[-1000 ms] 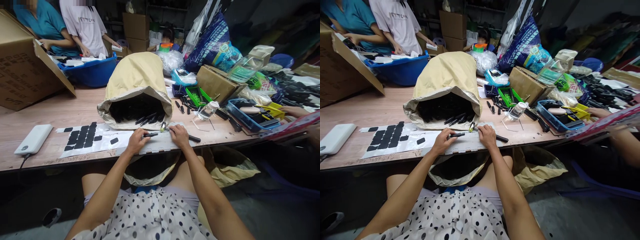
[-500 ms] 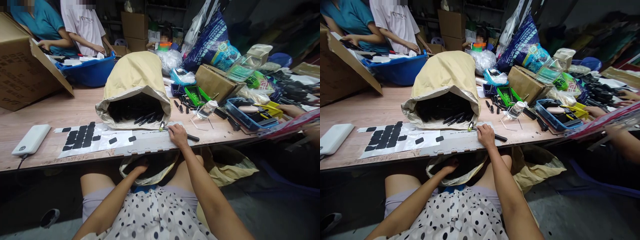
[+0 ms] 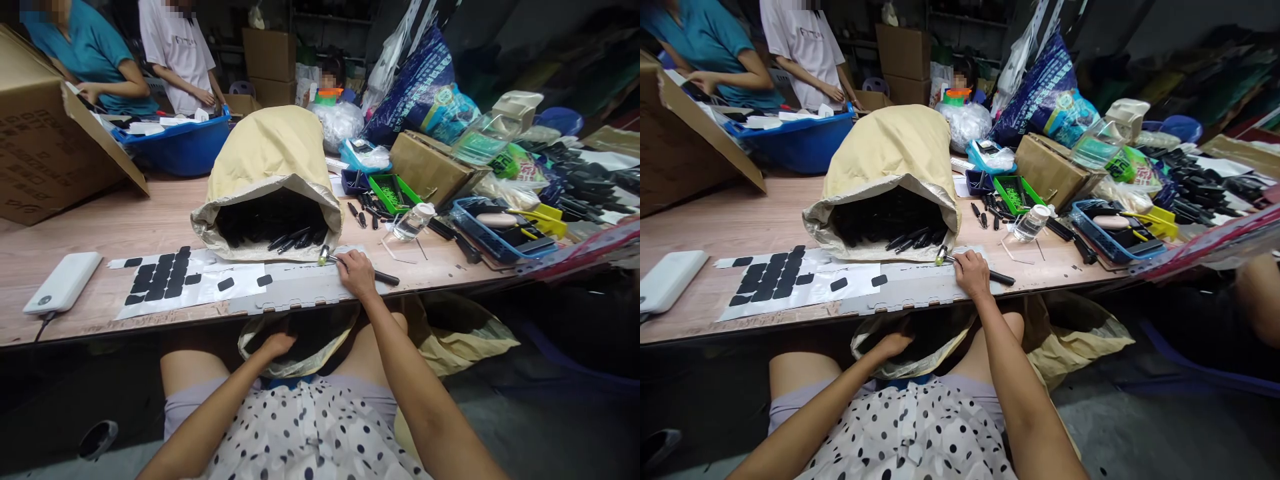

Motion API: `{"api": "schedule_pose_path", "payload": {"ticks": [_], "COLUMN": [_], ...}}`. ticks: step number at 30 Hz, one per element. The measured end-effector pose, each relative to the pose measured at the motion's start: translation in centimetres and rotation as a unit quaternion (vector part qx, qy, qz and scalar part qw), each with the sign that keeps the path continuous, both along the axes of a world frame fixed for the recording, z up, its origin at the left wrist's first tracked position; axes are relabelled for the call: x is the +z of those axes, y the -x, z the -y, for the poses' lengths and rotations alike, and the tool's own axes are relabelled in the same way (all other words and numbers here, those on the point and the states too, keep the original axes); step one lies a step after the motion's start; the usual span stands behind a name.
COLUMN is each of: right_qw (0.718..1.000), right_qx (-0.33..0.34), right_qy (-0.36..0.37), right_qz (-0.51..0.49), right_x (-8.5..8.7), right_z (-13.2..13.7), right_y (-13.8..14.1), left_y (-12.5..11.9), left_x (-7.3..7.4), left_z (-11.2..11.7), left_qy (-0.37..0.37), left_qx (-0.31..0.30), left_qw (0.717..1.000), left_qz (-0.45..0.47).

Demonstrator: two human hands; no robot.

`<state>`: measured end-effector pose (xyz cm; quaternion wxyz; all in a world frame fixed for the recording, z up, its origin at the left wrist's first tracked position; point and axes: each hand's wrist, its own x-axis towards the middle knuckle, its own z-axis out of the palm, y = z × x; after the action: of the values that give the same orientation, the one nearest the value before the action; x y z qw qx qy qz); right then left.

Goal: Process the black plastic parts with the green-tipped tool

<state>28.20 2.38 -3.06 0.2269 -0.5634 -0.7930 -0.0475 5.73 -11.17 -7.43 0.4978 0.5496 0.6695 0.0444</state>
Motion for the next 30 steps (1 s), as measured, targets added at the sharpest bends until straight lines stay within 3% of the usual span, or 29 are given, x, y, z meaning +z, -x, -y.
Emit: {"api": "schedule_pose_path", "payload": {"ticks": [3, 5, 6, 8, 10, 13, 15, 18, 20, 26, 30], "right_qw": [1.0, 1.0, 1.0, 1.0, 1.0, 1.0, 1.0, 1.0, 1.0, 1.0, 1.0], "right_qx": [0.0, 0.001, 0.002, 0.006, 0.008, 0.007, 0.007, 0.005, 0.005, 0.005, 0.006], "right_qy": [0.002, 0.003, 0.003, 0.004, 0.006, 0.009, 0.011, 0.014, 0.015, 0.013, 0.013], "right_qz": [-0.002, -0.002, -0.003, -0.006, -0.009, -0.01, -0.01, -0.009, -0.009, -0.018, -0.012], "right_x": [0.1, 0.2, 0.2, 0.3, 0.3, 0.4, 0.4, 0.5, 0.5, 0.4, 0.5], "right_z": [0.1, 0.1, 0.1, 0.1, 0.1, 0.1, 0.1, 0.1, 0.1, 0.0, 0.1], "right_y": [0.1, 0.1, 0.0, 0.0, 0.0, 0.1, 0.2, 0.3, 0.2, 0.1, 0.1], "left_y": [-0.1, 0.2, 0.4, 1.2, 2.0, 3.2, 3.9, 4.5, 4.9, 5.8, 4.9], "left_x": [4.0, 7.3, 8.9, 11.6, 13.2, 12.8, 11.4, 9.2, 8.5, 9.5, 9.3], "left_z": [0.3, -0.7, -1.6, -4.4, -7.7, -12.3, -14.4, -16.0, -16.2, -13.7, -10.4], "left_qy": [0.005, -0.003, -0.007, -0.079, -0.219, -0.361, -0.383, -0.378, -0.372, -0.415, -0.433], "left_qx": [-0.114, -0.161, -0.177, -0.12, 0.01, 0.184, 0.209, 0.183, 0.163, 0.152, 0.023], "left_qw": [0.992, 0.979, 0.963, 0.949, 0.949, 0.914, 0.898, 0.9, 0.905, 0.891, 0.9], "left_qz": [0.056, 0.126, 0.204, 0.282, 0.229, 0.035, -0.055, -0.116, -0.127, -0.106, -0.035]}}
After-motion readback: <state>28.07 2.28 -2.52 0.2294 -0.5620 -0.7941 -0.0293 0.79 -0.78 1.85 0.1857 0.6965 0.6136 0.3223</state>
